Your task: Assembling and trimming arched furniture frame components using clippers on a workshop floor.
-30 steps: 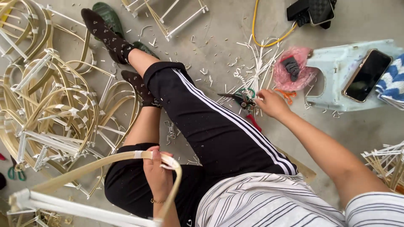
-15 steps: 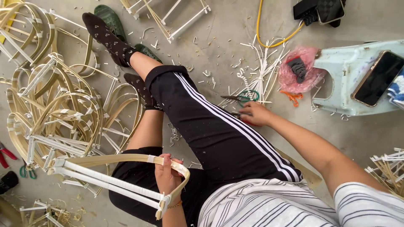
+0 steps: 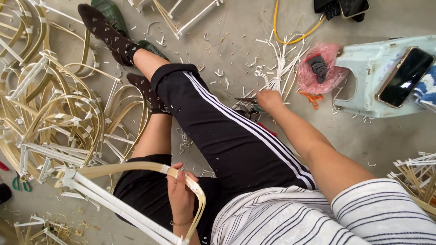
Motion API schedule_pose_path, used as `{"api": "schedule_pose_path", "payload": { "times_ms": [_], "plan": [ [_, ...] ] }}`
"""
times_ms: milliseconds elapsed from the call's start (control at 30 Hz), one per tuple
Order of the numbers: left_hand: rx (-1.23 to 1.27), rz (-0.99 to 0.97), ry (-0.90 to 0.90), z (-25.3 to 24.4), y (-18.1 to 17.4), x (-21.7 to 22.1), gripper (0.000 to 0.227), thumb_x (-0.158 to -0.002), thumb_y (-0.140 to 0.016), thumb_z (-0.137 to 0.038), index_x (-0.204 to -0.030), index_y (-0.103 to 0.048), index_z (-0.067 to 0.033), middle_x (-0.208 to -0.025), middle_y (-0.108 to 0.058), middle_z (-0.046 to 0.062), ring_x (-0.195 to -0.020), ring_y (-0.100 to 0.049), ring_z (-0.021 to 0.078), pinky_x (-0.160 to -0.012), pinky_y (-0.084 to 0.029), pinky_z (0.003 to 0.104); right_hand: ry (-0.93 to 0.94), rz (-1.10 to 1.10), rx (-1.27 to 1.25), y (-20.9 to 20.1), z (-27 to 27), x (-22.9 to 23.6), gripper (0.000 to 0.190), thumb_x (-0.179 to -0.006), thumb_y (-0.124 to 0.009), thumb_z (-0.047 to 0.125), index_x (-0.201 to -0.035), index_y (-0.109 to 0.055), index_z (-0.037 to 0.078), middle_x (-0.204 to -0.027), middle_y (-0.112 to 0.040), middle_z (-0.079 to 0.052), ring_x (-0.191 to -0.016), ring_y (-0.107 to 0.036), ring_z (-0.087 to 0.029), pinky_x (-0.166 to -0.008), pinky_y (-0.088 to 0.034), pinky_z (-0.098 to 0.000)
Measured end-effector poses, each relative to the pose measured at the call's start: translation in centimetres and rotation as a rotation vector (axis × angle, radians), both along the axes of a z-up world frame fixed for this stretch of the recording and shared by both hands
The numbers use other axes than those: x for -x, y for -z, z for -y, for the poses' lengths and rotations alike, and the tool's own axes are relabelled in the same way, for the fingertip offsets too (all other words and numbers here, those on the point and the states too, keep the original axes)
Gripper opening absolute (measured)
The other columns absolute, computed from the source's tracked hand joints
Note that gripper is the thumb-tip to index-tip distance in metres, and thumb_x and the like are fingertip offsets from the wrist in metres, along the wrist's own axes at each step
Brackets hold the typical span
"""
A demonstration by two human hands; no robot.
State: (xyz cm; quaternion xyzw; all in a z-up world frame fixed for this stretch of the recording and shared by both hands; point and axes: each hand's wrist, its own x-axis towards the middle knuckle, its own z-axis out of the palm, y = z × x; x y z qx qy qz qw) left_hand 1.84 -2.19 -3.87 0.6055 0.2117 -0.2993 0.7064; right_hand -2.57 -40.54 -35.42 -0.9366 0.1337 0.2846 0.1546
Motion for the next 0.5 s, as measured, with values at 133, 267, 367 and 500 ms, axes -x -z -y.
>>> {"api": "schedule_pose_path", "payload": {
  "times_ms": [133, 267, 367, 500],
  "plan": [
    [0.018, 0.043, 0.024, 1.0, -0.6, 0.1, 0.026, -0.109, -0.042, -0.017, -0.131, -0.046, -0.0046, -0.070, -0.061, 0.009, -0.055, -0.053, 0.0092, -0.049, -0.044, 0.022, -0.108, -0.061, 0.109, 2.0, 0.9, 1.2, 0.015, -0.096, -0.056, 0.015, -0.103, -0.069, 0.011, -0.108, -0.074, -0.012, -0.100, -0.073, -0.031, -0.079, -0.059, -0.0459],
    [0.102, 0.054, 0.005, 0.6, -0.5, -0.1, 0.026, -0.109, -0.042, -0.015, -0.133, -0.046, -0.0058, -0.068, -0.059, 0.007, -0.052, -0.051, 0.0082, -0.046, -0.042, 0.021, -0.106, 0.061, 0.042, -3.4, 0.7, 0.2, 0.024, -0.087, -0.069, 0.023, -0.106, -0.066, 0.009, -0.103, -0.074, -0.014, -0.096, -0.072, -0.034, -0.079, -0.057, -0.0474],
    [0.170, 0.064, -0.035, 0.7, -0.4, -0.4, 0.026, -0.109, -0.042, -0.016, -0.133, -0.046, -0.0063, -0.071, -0.061, 0.006, -0.051, -0.051, 0.0084, -0.045, -0.042, 0.021, 0.108, 0.286, -0.159, -7.2, 1.8, -0.6, 0.044, -0.082, -0.076, 0.028, -0.120, -0.064, 0.009, -0.103, -0.074, -0.015, -0.093, -0.071, -0.034, -0.079, -0.056, -0.0472],
    [0.276, 0.097, -0.076, -0.3, 1.2, -0.4, 0.027, -0.109, -0.044, -0.017, -0.135, -0.048, -0.0082, -0.084, -0.066, 0.005, -0.058, -0.053, 0.0076, -0.049, -0.043, 0.022, 0.347, 0.504, -0.441, -13.7, 2.9, -2.7, 0.051, -0.088, -0.072, 0.018, -0.134, -0.058, 0.005, -0.104, -0.074, -0.011, -0.076, -0.065, -0.019, -0.070, -0.053, -0.0361]
  ]
}}
